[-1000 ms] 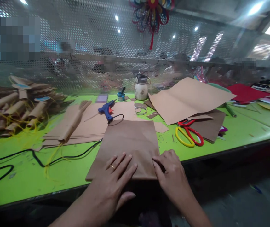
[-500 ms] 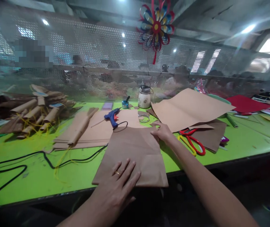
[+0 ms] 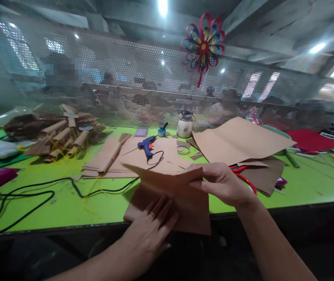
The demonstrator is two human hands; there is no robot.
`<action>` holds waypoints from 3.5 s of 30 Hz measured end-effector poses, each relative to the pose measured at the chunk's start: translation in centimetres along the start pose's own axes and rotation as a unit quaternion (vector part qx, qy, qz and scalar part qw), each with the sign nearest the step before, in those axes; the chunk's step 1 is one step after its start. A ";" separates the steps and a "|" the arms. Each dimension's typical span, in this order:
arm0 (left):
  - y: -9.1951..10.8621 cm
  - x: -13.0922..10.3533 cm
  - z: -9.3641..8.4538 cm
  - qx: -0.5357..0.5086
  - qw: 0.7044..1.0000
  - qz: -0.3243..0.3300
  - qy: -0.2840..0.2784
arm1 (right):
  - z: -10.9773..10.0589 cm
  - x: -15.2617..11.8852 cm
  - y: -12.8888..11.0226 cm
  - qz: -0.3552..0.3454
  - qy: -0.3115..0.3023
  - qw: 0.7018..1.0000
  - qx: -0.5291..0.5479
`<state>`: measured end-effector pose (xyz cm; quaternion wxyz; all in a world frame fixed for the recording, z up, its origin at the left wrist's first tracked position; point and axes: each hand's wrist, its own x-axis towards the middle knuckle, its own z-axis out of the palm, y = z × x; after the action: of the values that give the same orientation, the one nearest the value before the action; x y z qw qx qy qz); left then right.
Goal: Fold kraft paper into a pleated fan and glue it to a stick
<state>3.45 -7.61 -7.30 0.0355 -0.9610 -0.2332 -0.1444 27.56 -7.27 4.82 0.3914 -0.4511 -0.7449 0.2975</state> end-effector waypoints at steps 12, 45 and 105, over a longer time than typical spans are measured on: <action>-2.6 3.2 -2.0 -0.027 0.997 -0.071 -0.022 | 1.4 9.3 7.0 0.030 0.216 0.933 0.286; -4.2 4.4 -2.5 -0.087 0.991 -0.030 -0.099 | -0.3 6.5 11.8 0.028 0.268 0.948 -0.171; -3.5 3.9 -2.0 -0.055 0.997 -0.023 -0.043 | 8.5 -6.3 7.9 -0.098 -0.013 0.874 -0.476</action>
<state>4.63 -3.03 -4.22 -0.0312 -0.9611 -0.2486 -0.1161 25.59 -10.44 -7.83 0.1470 -0.5040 -0.8415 -0.1273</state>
